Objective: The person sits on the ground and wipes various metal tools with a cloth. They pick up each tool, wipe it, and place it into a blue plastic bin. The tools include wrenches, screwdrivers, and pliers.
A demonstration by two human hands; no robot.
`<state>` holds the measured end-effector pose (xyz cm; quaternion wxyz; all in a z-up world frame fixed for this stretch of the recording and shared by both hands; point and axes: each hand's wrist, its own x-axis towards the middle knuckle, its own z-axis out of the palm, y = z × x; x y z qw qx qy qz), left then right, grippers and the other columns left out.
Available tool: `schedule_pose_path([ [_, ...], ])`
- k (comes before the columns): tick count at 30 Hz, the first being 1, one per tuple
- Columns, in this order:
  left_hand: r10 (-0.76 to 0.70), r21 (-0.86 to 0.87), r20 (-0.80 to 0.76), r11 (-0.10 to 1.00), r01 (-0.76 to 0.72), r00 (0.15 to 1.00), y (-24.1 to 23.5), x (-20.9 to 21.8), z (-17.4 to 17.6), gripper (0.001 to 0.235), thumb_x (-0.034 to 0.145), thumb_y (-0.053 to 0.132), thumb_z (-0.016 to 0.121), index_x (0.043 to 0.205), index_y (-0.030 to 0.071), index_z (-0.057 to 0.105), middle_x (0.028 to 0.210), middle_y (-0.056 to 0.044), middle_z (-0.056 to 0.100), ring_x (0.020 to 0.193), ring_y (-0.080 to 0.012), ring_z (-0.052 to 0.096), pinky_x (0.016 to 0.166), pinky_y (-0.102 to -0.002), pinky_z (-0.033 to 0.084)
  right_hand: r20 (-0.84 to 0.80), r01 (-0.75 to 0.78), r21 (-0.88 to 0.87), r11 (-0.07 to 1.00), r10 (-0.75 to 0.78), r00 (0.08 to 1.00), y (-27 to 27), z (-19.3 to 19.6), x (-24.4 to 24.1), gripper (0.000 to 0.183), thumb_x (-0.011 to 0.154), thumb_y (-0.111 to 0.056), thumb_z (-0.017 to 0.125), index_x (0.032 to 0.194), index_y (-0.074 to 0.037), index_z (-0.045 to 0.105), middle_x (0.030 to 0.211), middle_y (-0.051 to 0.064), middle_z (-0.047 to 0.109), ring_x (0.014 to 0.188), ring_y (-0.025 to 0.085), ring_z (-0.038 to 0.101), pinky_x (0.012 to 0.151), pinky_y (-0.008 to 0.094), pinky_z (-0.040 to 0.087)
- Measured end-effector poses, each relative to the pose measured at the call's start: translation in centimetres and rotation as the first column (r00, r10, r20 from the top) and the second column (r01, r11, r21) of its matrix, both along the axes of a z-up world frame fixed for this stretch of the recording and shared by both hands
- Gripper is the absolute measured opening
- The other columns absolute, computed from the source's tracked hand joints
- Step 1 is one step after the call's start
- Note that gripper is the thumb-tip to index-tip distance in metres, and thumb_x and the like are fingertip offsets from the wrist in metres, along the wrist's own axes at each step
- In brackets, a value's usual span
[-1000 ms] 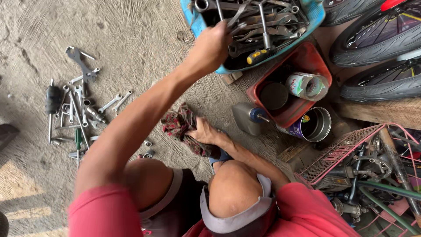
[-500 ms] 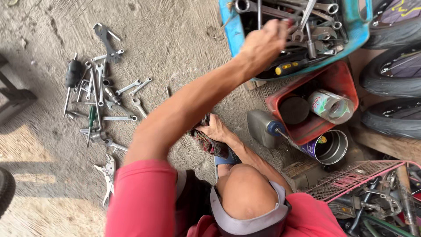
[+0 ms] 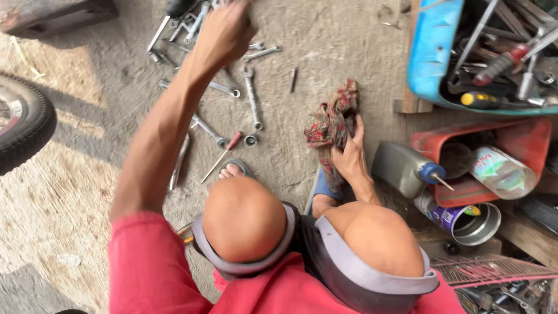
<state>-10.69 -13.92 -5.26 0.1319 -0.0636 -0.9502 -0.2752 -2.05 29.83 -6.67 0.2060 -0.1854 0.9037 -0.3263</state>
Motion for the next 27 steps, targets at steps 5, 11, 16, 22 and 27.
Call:
schedule_pose_path([
  [5,0.215,0.350,0.879,0.314,-0.883,0.425,0.7,12.5,-9.1,0.019,0.084,0.025,0.066,0.090,0.007,0.068,0.080,-0.013,0.077,0.067,-0.0260,0.077,0.062,-0.045,0.067,0.314,-0.263,0.380,0.887,0.144,0.938,-0.7,3.7,0.4,0.120,0.058,-0.045,0.095,0.157,-0.018,0.034,0.163,0.028,-0.001,0.147,0.056,0.014,0.116,0.059,0.027],
  [11,0.751,0.086,0.560,0.368,-0.926,0.350,2.6,14.6,-14.8,0.048,0.090,0.037,0.087,0.089,-0.006,0.067,0.079,-0.019,0.075,0.065,-0.0249,0.070,0.060,-0.037,0.054,0.171,-0.251,0.362,0.898,0.201,0.964,-1.4,2.5,0.8,0.114,0.062,-0.043,0.093,0.156,-0.010,0.037,0.165,0.031,0.008,0.148,0.057,0.019,0.119,0.058,0.030],
  [16,0.620,0.269,0.732,0.116,-0.956,0.281,2.2,15.6,-13.6,0.042,0.084,0.025,0.083,0.104,-0.007,0.064,0.082,-0.015,0.074,0.060,-0.0169,0.074,0.053,-0.031,0.062,0.182,-0.210,0.312,0.927,0.159,0.970,0.2,1.2,1.1,0.113,0.063,-0.043,0.092,0.155,-0.007,0.037,0.165,0.028,0.012,0.149,0.050,0.023,0.122,0.051,0.030],
  [22,0.423,0.528,0.775,-0.024,-0.849,0.470,8.3,18.7,-7.9,0.037,0.096,0.021,0.062,0.113,-0.012,0.057,0.079,-0.017,0.072,0.056,-0.0161,0.069,0.046,-0.035,0.058,0.200,-0.226,0.335,0.915,0.166,0.966,0.3,0.4,0.4,0.109,0.065,-0.045,0.093,0.152,-0.006,0.040,0.165,0.027,0.011,0.151,0.049,0.020,0.121,0.050,0.029],
  [27,0.383,0.304,0.768,0.487,-0.819,0.513,13.7,15.1,-10.5,0.022,0.103,0.016,0.051,0.112,-0.004,0.052,0.081,-0.018,0.067,0.062,-0.0243,0.065,0.048,-0.039,0.055,0.181,-0.217,0.304,0.928,0.167,0.969,0.9,0.0,0.5,0.108,0.064,-0.041,0.091,0.154,-0.008,0.041,0.164,0.025,0.016,0.147,0.049,0.024,0.117,0.052,0.033],
])
